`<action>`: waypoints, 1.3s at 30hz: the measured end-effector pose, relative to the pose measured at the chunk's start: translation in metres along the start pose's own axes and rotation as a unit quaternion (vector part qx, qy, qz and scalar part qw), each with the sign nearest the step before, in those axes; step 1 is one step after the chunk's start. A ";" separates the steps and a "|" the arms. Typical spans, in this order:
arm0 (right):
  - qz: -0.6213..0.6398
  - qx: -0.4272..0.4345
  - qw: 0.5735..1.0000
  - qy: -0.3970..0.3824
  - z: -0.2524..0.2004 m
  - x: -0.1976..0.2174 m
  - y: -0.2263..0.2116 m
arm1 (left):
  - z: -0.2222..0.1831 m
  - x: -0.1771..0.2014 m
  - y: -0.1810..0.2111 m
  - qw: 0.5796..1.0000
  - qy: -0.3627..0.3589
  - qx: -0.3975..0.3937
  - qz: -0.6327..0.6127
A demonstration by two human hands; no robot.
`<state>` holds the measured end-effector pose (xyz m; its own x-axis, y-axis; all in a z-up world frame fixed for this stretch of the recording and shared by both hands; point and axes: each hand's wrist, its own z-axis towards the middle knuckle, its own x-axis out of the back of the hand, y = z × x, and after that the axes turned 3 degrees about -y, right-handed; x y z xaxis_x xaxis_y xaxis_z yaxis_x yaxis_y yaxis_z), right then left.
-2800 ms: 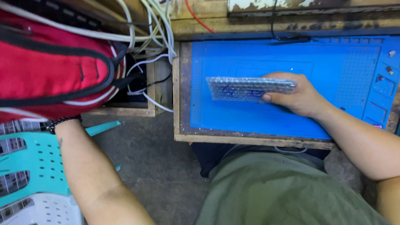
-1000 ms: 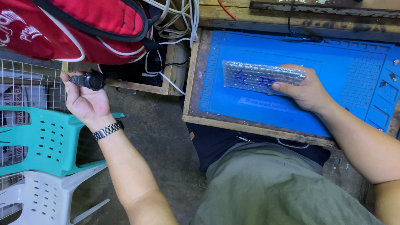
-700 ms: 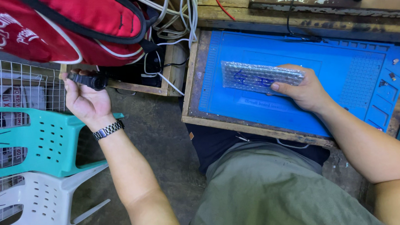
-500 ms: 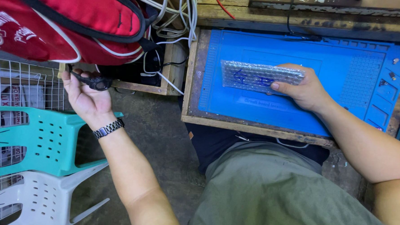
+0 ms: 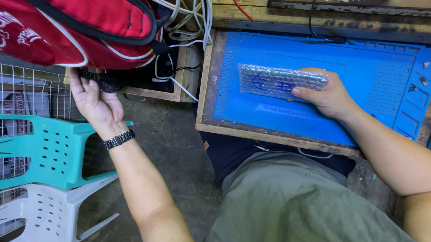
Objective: The person uses a screwdriver to tighten screws on a disassembled smartphone chassis. They then pick up a second smartphone, wrap it in bubble wrap, and place it into a drawer. Finally, they retrieve a green smartphone from the drawer and inspect it.
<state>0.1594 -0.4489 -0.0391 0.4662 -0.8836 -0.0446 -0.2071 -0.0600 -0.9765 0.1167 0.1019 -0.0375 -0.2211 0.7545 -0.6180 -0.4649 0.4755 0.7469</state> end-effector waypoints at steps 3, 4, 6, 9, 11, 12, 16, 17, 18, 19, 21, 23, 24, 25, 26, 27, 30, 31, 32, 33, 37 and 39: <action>-0.013 0.002 1.000 0.001 0.000 0.000 -0.001 | -0.005 -0.002 0.000 1.000 0.009 -0.001 0.004; -0.009 0.001 1.000 0.000 -0.001 -0.001 -0.001 | -0.006 -0.002 0.001 1.000 0.015 -0.001 0.000; -0.009 0.001 1.000 -0.003 0.000 -0.001 -0.002 | -0.007 -0.001 0.001 1.000 0.011 -0.009 0.010; -0.011 0.000 1.000 -0.002 0.000 -0.002 -0.003 | -0.008 0.001 0.003 1.000 0.010 -0.011 0.011; -0.006 -0.002 1.000 -0.001 0.000 -0.002 -0.003 | -0.009 0.001 0.005 1.000 0.009 -0.007 0.013; -0.009 0.000 1.000 -0.003 0.000 -0.001 -0.003 | -0.009 0.001 0.005 1.000 0.006 -0.005 0.017; -0.005 0.001 1.000 -0.005 0.000 -0.001 -0.002 | -0.010 0.002 0.007 1.000 0.010 -0.003 0.014; -0.002 -0.001 1.000 -0.003 0.000 -0.001 -0.002 | -0.010 0.002 0.007 1.000 0.011 -0.003 0.015; 0.000 -0.001 1.000 -0.004 0.000 -0.001 -0.002 | -0.010 0.001 0.007 1.000 0.012 -0.003 0.016; 0.002 0.000 1.000 -0.005 0.000 -0.001 -0.002 | -0.009 0.000 0.008 1.000 0.012 -0.003 0.016; 0.005 0.002 1.000 -0.007 0.000 -0.002 -0.003 | -0.008 -0.002 0.009 1.000 0.021 0.000 0.018; 0.009 0.004 1.000 -0.010 0.000 -0.002 -0.004 | -0.008 -0.004 0.010 0.999 0.025 0.001 0.028; 0.008 0.002 1.000 -0.007 0.000 -0.002 -0.004 | -0.007 -0.004 0.011 0.999 0.024 0.000 0.037; 0.007 -0.001 1.000 -0.005 0.000 -0.003 -0.004 | -0.007 -0.003 0.012 0.999 0.023 -0.001 0.046; 0.006 -0.003 1.000 -0.003 0.000 -0.003 -0.004 | -0.006 -0.002 0.012 0.999 0.025 -0.003 0.049; 0.006 -0.001 1.000 -0.006 0.000 -0.002 -0.004 | -0.004 0.000 0.012 0.998 0.026 -0.006 0.051; 0.001 0.002 1.000 -0.008 0.000 -0.001 -0.001 | -0.002 0.015 0.010 0.996 0.025 -0.020 0.085; -0.003 0.002 1.000 -0.004 0.000 0.000 0.000 | 0.000 0.023 0.008 0.994 0.023 -0.026 0.101; -0.008 0.002 1.000 0.000 0.000 0.000 0.002 | 0.003 0.033 0.006 0.988 0.009 -0.048 0.146; -0.014 0.004 1.000 0.003 0.000 0.001 0.003 | 0.010 0.043 0.003 0.979 -0.006 -0.069 0.191; -0.006 -0.004 1.000 0.006 0.000 0.002 0.005 | 0.042 0.072 0.002 0.910 -0.011 -0.144 0.388; -0.001 -0.007 1.000 0.006 0.000 0.002 0.006 | 0.054 0.073 0.003 0.880 -0.013 -0.141 0.454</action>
<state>0.1594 -0.4507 -0.0446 0.4557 -0.8892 -0.0409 -0.2192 -0.0675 -0.9733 0.1450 0.1828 -0.0672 -0.5933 0.7772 0.2098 -0.3026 -0.4568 0.8365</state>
